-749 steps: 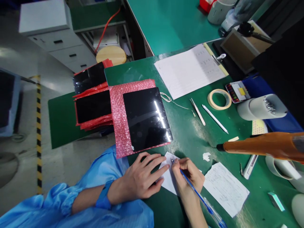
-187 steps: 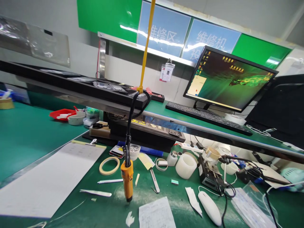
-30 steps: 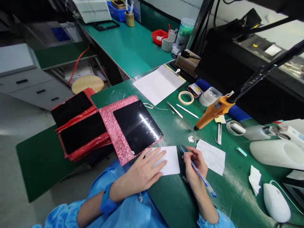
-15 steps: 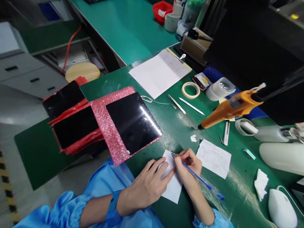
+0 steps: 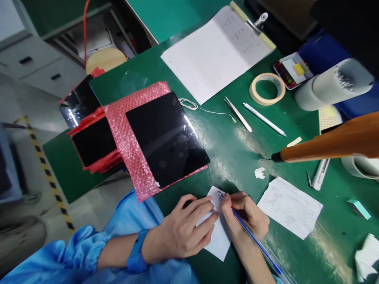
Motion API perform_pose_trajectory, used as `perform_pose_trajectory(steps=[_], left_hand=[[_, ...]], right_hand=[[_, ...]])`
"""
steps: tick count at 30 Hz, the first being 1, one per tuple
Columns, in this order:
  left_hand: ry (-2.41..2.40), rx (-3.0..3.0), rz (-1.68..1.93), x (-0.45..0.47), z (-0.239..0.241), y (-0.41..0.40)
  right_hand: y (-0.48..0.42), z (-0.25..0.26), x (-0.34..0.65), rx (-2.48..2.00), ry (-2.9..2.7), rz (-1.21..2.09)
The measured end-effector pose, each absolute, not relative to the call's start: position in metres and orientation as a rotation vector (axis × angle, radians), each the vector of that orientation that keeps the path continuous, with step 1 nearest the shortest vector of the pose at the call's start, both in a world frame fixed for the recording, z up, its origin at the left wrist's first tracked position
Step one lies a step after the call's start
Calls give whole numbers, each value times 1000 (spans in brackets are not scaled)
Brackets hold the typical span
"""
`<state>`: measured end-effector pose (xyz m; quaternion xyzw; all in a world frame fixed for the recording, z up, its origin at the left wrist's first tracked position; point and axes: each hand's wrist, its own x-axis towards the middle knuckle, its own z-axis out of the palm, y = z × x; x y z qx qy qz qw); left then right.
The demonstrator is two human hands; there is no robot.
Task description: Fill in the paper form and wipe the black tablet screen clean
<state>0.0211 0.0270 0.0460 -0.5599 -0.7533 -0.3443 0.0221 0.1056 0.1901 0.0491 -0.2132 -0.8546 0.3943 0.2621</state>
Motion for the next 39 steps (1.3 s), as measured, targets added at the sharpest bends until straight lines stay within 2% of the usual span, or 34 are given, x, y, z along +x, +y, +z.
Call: perform_pose_trajectory(steps=[22,33,39], left_hand=[[-2369,-1756,-1060,23,42,26],[-2374,-1766,-1103,23,43,24],[-2347,-1768,-1156,23,43,25]], right_hand=[[192,52,103,-514,-2338,1041],[194,53,111,-600,-2207,1183],[192,53,107,-591,-2247,1097]])
